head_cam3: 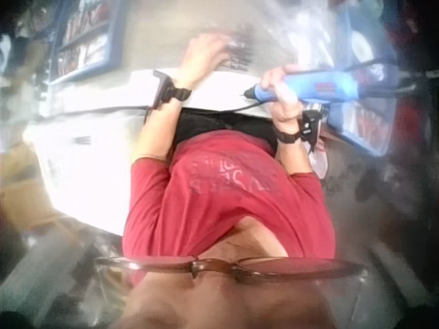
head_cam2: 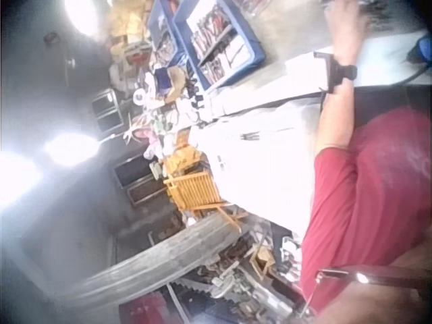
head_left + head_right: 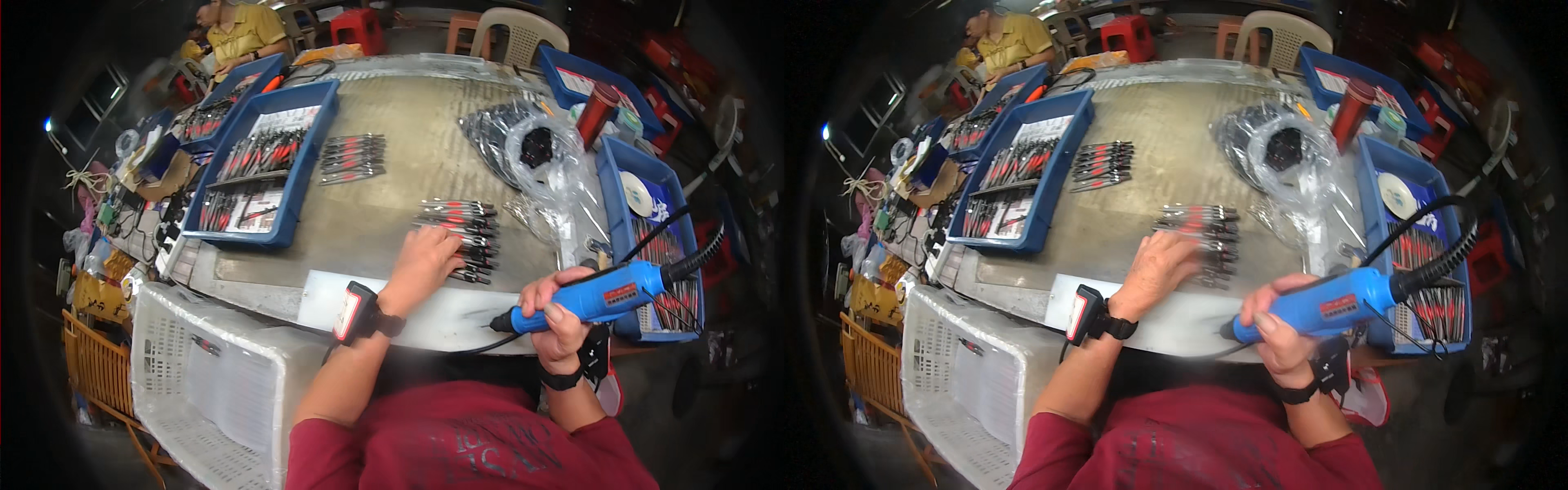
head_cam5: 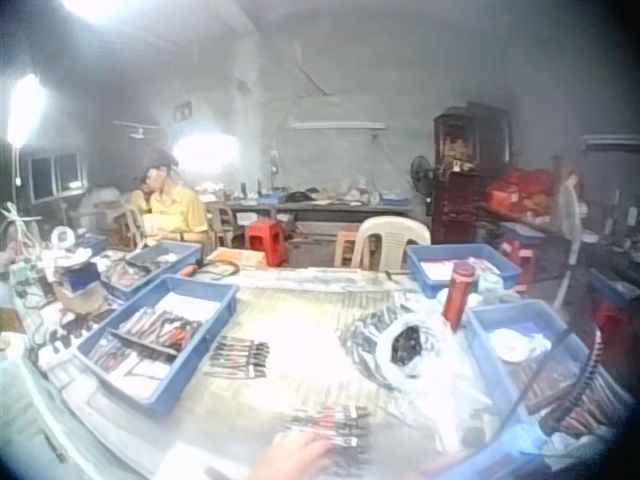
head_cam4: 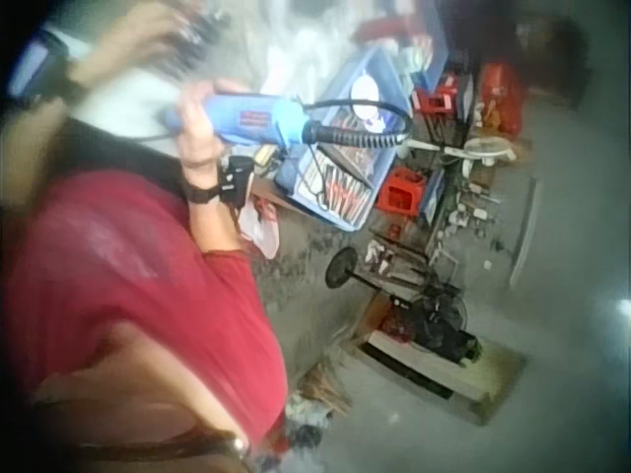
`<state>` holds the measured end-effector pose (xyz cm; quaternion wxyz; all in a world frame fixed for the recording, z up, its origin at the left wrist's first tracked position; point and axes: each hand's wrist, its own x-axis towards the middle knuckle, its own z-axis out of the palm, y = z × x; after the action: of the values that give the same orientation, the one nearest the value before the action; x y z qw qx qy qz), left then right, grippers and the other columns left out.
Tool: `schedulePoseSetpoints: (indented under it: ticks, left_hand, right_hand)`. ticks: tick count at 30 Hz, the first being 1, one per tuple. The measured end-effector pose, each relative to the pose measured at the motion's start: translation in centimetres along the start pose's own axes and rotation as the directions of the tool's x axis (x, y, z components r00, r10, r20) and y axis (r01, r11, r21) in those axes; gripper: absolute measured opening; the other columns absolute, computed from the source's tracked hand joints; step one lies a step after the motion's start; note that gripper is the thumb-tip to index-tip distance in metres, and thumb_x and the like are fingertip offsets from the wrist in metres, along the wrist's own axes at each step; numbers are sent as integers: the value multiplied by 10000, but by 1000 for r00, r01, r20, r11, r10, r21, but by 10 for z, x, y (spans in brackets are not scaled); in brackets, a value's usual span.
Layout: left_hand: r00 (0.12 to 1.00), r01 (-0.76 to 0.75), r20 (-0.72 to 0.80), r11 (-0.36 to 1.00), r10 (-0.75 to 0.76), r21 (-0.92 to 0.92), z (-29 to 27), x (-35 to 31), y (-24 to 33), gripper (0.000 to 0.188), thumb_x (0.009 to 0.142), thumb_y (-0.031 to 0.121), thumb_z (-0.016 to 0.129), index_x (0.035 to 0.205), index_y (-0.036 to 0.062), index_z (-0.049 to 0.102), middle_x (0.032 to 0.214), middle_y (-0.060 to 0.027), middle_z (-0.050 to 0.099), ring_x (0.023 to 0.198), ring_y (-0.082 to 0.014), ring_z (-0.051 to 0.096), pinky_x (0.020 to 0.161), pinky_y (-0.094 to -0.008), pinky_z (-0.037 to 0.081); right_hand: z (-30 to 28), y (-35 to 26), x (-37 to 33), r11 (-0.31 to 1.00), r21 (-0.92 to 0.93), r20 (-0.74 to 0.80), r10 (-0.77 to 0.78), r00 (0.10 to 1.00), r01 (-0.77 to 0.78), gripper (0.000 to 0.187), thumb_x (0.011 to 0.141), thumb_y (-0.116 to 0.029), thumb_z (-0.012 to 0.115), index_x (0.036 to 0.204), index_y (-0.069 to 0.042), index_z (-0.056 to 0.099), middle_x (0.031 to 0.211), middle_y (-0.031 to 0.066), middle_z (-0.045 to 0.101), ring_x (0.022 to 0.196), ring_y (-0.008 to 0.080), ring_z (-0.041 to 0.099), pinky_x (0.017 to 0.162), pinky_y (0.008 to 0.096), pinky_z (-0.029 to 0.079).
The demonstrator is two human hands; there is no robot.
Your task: The person repeatedly picks up pens from a table, applies hot glue to the tip of each pen using a glue gun, and places the pen back on the table. This cycle is performed continuously throughout the clip.
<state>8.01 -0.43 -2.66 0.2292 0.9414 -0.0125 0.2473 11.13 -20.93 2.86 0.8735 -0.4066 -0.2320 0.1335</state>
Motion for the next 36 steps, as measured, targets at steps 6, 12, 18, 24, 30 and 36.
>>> schedulePoseSetpoints:
  ticks: [6, 12, 18, 24, 30, 36]
  left_hand:
    - [918, 245, -330, 969, -221, 33, -16, 12, -64, 161, 750, 70, 625, 904, 32, 595, 867, -151, 596, 835, -346, 546, 757, -412, 431]
    - [838, 516, -373, 801, -398, 304, -31, 18, -132, 219, 768, 105, 606, 982, 70, 572, 968, -107, 581, 934, -317, 520, 776, -439, 429]
    - [838, 546, -300, 716, -456, 435, -34, 21, -159, 213, 796, 144, 579, 1008, 124, 561, 1000, -60, 550, 988, -286, 484, 775, -506, 400]
    - [885, 460, -230, 695, -404, 552, -32, 21, -162, 148, 814, 200, 570, 945, 131, 570, 934, -35, 544, 962, -265, 476, 741, -506, 376]
    - [861, 509, -317, 692, -398, 512, -29, 19, -124, 150, 861, 229, 530, 904, 87, 553, 806, -84, 590, 834, -286, 541, 718, -484, 378]
    - [799, 457, -234, 812, -554, -364, -31, -14, -28, 216, 882, 101, 536, 1067, -10, 541, 705, -52, 578, 652, -104, 557, 614, -236, 436]
  right_hand:
    - [-2, 3, 6, 998, 65, 45, -11, 999, 8, 436, 700, -55, 682, 1040, -88, 412, 753, 79, 508, 642, 202, 516, 602, 344, 446]
    - [1, 5, 10, 1000, -18, -6, 19, 1000, -19, 441, 669, -129, 653, 1030, -77, 405, 714, 71, 496, 569, 191, 505, 569, 335, 432]
    - [-1, 8, 14, 999, -26, -33, 30, 999, -31, 439, 665, -134, 644, 1028, -71, 405, 717, 75, 502, 562, 192, 509, 561, 337, 442]
    - [-4, 11, 15, 999, 31, -26, 42, 999, -41, 433, 673, -108, 669, 1022, -73, 415, 732, 82, 510, 600, 190, 503, 576, 336, 453]
    - [-3, 8, 11, 999, 36, -17, 23, 1000, -22, 446, 687, -101, 646, 1061, -95, 403, 740, 69, 497, 611, 189, 494, 591, 347, 432]
    - [-5, 9, 8, 998, 56, 30, 23, 999, -24, 455, 716, -74, 643, 1097, -101, 396, 764, 81, 502, 642, 208, 511, 609, 342, 431]
